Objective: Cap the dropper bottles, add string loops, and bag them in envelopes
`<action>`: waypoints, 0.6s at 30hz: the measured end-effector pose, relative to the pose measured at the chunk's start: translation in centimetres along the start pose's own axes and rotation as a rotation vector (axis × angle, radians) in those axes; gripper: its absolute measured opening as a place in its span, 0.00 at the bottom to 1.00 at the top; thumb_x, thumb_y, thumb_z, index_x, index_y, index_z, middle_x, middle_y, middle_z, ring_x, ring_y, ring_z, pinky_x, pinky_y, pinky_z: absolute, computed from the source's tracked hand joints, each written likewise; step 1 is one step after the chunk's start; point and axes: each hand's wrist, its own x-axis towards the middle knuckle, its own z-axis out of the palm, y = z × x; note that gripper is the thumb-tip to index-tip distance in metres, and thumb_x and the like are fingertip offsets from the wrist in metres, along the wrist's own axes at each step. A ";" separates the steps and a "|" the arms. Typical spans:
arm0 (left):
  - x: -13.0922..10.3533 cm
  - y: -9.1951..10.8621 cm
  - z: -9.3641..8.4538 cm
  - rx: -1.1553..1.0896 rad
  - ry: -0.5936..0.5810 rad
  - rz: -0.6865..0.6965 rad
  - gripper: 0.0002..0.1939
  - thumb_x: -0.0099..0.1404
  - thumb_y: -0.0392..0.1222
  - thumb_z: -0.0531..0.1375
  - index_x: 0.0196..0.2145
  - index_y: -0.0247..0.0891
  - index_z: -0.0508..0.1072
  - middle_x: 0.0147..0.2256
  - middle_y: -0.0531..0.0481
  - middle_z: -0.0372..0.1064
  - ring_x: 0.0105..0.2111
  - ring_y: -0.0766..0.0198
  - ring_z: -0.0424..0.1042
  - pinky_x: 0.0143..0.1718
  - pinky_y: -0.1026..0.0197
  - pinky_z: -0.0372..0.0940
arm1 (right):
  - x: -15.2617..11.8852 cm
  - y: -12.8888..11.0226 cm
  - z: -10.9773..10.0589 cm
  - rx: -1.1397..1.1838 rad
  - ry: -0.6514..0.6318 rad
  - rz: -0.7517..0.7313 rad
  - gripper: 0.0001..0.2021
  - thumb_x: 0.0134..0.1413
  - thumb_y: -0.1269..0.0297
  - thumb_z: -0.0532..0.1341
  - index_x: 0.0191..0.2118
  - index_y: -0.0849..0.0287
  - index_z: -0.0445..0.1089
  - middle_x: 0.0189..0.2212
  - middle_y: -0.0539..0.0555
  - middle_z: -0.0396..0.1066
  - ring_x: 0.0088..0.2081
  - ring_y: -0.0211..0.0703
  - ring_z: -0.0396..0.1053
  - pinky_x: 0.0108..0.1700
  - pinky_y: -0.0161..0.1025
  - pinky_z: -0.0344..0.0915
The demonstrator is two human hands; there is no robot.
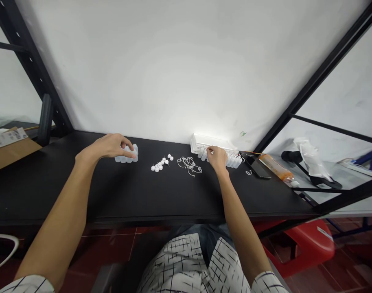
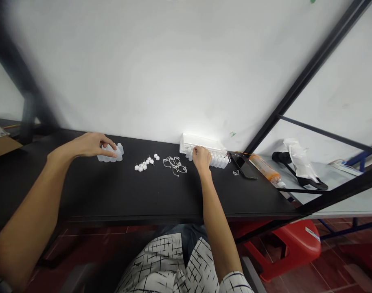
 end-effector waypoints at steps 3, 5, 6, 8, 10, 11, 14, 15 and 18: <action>-0.1 0.1 0.2 0.147 -0.144 -0.034 0.20 0.50 0.54 0.69 0.37 0.39 0.82 0.35 0.49 0.76 0.28 0.65 0.66 0.30 0.66 0.56 | -0.1 -0.1 -0.1 -0.040 0.005 0.012 0.13 0.60 0.66 0.55 0.41 0.57 0.78 0.40 0.58 0.78 0.40 0.50 0.72 0.37 0.39 0.57; 0.0 0.1 0.1 0.187 -0.149 -0.025 0.19 0.52 0.52 0.68 0.38 0.39 0.81 0.35 0.50 0.75 0.28 0.65 0.66 0.30 0.67 0.56 | -0.2 -0.2 -0.2 -0.066 0.006 0.011 0.13 0.61 0.67 0.54 0.40 0.57 0.78 0.40 0.58 0.77 0.39 0.50 0.71 0.36 0.39 0.55; 0.0 0.1 0.1 0.205 -0.138 -0.017 0.17 0.52 0.51 0.68 0.38 0.39 0.81 0.33 0.50 0.74 0.28 0.65 0.66 0.29 0.67 0.56 | -0.2 -0.3 -0.2 -0.079 0.006 0.009 0.14 0.61 0.68 0.54 0.40 0.57 0.78 0.39 0.58 0.77 0.39 0.49 0.71 0.35 0.39 0.55; 0.2 -0.1 0.0 0.235 -0.091 -0.002 0.16 0.53 0.49 0.67 0.37 0.39 0.81 0.30 0.52 0.72 0.27 0.66 0.64 0.28 0.67 0.54 | -0.3 -0.4 -0.3 -0.098 0.010 0.003 0.14 0.61 0.68 0.54 0.40 0.57 0.78 0.39 0.59 0.76 0.38 0.49 0.71 0.35 0.39 0.54; 0.4 -0.3 0.0 0.248 -0.041 0.017 0.17 0.53 0.48 0.68 0.40 0.40 0.81 0.28 0.53 0.69 0.26 0.67 0.63 0.27 0.67 0.53 | -0.4 -0.5 -0.3 -0.101 0.019 0.002 0.14 0.61 0.68 0.54 0.41 0.58 0.78 0.39 0.59 0.76 0.38 0.48 0.70 0.34 0.39 0.54; 0.4 -0.3 0.1 0.247 -0.032 0.025 0.18 0.53 0.48 0.68 0.41 0.40 0.81 0.28 0.54 0.69 0.26 0.67 0.63 0.27 0.67 0.53 | -0.4 -0.5 -0.4 -0.096 0.026 0.003 0.14 0.61 0.68 0.54 0.42 0.58 0.78 0.39 0.59 0.76 0.38 0.48 0.70 0.34 0.39 0.54; 0.5 -0.1 0.4 0.234 -0.059 0.018 0.19 0.53 0.47 0.68 0.43 0.40 0.81 0.30 0.53 0.72 0.27 0.66 0.63 0.28 0.67 0.53 | -0.6 -0.6 -0.5 -0.058 0.054 0.001 0.13 0.61 0.67 0.55 0.45 0.58 0.77 0.41 0.59 0.76 0.39 0.49 0.70 0.35 0.39 0.54; 0.5 0.0 0.5 0.229 -0.070 0.008 0.19 0.53 0.46 0.68 0.43 0.40 0.81 0.31 0.52 0.73 0.28 0.66 0.64 0.28 0.67 0.53 | -0.6 -0.7 -0.5 -0.039 0.066 0.000 0.13 0.61 0.67 0.55 0.45 0.58 0.77 0.41 0.58 0.76 0.39 0.49 0.70 0.35 0.39 0.54; 0.6 0.2 1.0 0.204 -0.085 -0.025 0.15 0.54 0.46 0.67 0.39 0.40 0.82 0.32 0.51 0.75 0.28 0.65 0.64 0.28 0.66 0.53 | -0.8 -1.0 -0.7 0.031 0.108 -0.012 0.13 0.61 0.66 0.56 0.45 0.58 0.76 0.41 0.57 0.76 0.39 0.48 0.71 0.35 0.39 0.55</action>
